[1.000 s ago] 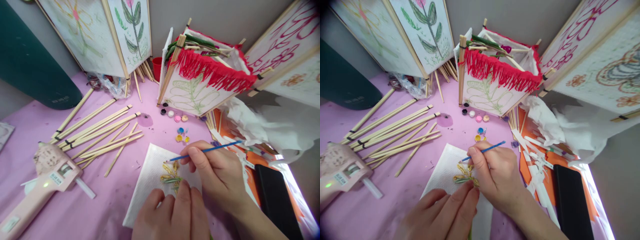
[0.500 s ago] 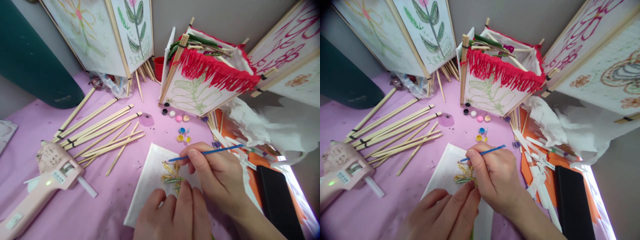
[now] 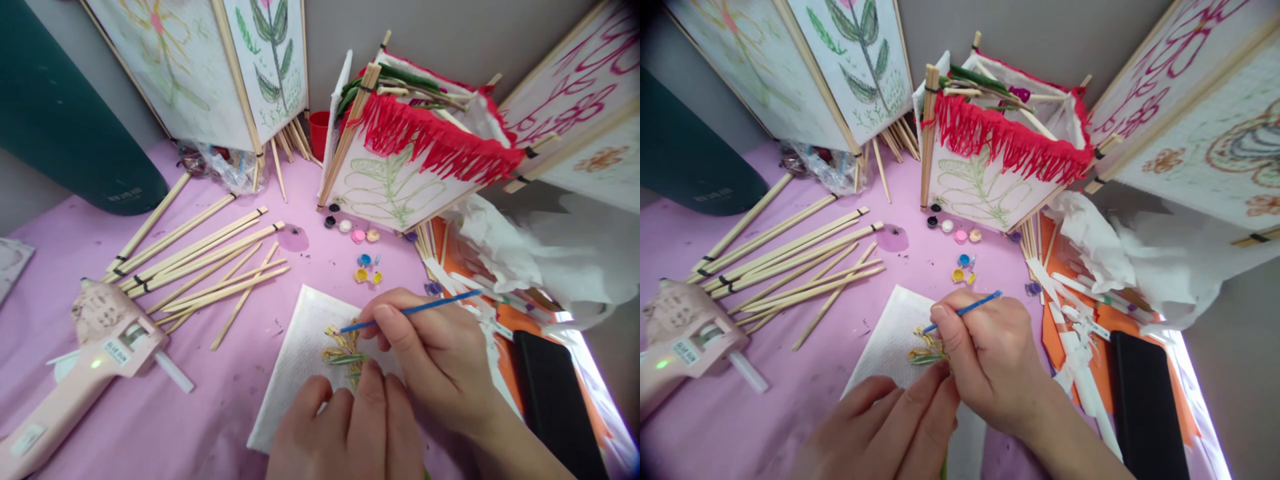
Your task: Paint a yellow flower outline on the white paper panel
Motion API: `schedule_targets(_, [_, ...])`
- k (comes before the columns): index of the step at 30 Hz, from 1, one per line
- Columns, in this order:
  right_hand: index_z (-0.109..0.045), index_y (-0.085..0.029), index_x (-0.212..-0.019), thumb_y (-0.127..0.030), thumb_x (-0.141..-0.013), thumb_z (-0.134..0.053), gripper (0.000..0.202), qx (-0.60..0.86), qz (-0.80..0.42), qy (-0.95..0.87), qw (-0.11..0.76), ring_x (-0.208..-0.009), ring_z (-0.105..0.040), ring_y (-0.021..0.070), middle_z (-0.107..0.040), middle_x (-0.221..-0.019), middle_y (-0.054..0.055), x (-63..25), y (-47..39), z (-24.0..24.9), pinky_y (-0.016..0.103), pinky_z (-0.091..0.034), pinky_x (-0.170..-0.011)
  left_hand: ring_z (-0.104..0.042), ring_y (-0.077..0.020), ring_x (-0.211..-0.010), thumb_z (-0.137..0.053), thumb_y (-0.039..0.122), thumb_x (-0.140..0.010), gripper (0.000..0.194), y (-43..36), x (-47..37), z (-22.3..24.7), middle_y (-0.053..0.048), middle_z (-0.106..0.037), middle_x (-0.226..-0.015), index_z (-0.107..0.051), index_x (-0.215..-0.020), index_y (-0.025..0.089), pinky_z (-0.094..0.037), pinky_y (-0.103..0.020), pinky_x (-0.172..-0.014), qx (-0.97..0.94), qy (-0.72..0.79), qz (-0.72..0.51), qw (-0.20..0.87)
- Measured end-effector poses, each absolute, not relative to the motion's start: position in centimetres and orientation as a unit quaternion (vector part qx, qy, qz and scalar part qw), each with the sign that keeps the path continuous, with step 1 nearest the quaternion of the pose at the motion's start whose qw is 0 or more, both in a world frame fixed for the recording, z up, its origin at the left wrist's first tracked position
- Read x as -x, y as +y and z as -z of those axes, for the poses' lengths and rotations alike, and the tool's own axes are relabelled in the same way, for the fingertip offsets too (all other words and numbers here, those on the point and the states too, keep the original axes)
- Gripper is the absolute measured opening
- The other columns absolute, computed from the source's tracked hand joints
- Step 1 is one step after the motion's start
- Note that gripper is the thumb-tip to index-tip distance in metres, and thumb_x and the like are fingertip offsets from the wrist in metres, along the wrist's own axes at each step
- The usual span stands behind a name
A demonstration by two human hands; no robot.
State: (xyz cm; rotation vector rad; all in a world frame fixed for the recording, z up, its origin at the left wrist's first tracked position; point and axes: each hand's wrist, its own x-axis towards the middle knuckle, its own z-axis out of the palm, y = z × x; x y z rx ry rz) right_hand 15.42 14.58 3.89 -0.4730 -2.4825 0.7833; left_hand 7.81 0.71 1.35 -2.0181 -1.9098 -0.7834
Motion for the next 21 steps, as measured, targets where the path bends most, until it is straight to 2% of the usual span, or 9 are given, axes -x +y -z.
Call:
schedule_targets(9, [-0.062, -0.019, -0.079, -0.015, -0.088, -0.045, 0.020, 0.184, -0.302, -0.893, 0.277, -0.053, -0.057, 0.0097, -0.062, -0.063, -0.002, -15.77, 14.65, -4.02, 0.023, -0.045, -0.051, -0.063, -0.0113, -0.064, -0.035, 0.004, -0.084, 0.033, 0.68, -7.55, -1.49, -0.008, -0.070, -0.096, -0.063, -0.100, 0.013, -0.053, -0.022, -0.057, 0.710, -0.647, 0.248, 0.126])
schedule_targets(18, [-0.055, -0.018, -0.062, -0.016, -0.089, -0.044, 0.029, 0.163, -0.289, -0.911, 0.245, -0.054, -0.058, 0.0097, -0.063, -0.063, 0.000, -15.39, 14.56, -3.92, 0.023, -0.043, -0.049, -0.063, -0.0101, -0.058, -0.037, 0.006, -0.085, 0.029, 0.84, -7.64, -1.56, -0.007, -0.071, -0.091, -0.063, -0.095, 0.013, -0.052, -0.020, -0.052, 0.703, -0.651, 0.253, 0.137])
schedule_targets(21, [-0.058, -0.017, -0.066, -0.015, -0.089, -0.043, 0.028, 0.157, -0.274, -0.920, 0.233, -0.049, -0.055, 0.0084, -0.061, -0.060, -0.001, -15.34, 14.63, -4.01, 0.022, -0.040, -0.047, -0.063, -0.0105, -0.059, -0.037, 0.006, -0.085, 0.029, 0.82, -7.74, -1.50, -0.008, -0.070, -0.093, -0.063, -0.095, 0.012, -0.052, -0.020, -0.051, 0.703, -0.652, 0.249, 0.137])
